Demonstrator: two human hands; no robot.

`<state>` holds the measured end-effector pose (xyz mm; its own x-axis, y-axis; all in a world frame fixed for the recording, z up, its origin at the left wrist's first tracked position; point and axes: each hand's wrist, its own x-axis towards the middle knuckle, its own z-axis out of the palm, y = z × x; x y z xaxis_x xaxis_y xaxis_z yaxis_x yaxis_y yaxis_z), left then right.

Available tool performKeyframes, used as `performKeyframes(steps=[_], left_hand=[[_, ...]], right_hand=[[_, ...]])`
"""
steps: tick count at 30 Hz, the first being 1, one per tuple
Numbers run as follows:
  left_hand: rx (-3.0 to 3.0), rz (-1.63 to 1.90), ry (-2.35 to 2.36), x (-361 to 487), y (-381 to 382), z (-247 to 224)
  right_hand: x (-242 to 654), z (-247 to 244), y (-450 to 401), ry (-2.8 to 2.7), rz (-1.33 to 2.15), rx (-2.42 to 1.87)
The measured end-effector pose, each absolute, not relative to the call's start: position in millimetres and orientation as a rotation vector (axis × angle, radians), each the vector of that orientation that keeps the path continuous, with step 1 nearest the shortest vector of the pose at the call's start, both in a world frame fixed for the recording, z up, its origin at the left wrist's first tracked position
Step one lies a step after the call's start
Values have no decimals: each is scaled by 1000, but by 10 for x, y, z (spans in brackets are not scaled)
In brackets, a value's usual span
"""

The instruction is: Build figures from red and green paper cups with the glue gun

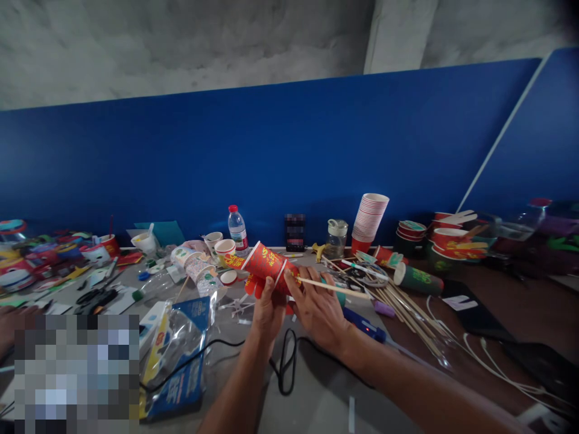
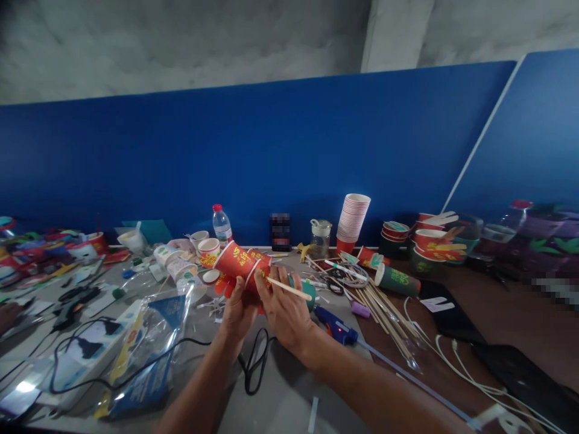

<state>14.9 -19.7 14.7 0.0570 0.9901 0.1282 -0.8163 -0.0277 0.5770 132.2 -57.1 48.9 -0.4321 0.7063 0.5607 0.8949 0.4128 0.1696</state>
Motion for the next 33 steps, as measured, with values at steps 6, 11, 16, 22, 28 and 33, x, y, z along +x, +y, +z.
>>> performKeyframes(steps=[6,11,16,22,28,33], left_hand=[[621,1541,353,166,-195,146],[618,1557,369,162,-179,120],[609,1560,377,157,-172,106],[592,1554,364,153,-165,94],[568,1538,400,128,-186,119],[603,1506,412,107,-203,121]], right_hand=[[1316,464,-563,-2271,-642,-1378],[1314,447,-554,-2257,-640,-1372],[1311,464,-565,-2255,-627,-1374],[1307,450,-565,-2246,-656,-1374],[1306,448,-562,-2243,-648,-1373],[1304,447,-562,-2237,-643,-1365]])
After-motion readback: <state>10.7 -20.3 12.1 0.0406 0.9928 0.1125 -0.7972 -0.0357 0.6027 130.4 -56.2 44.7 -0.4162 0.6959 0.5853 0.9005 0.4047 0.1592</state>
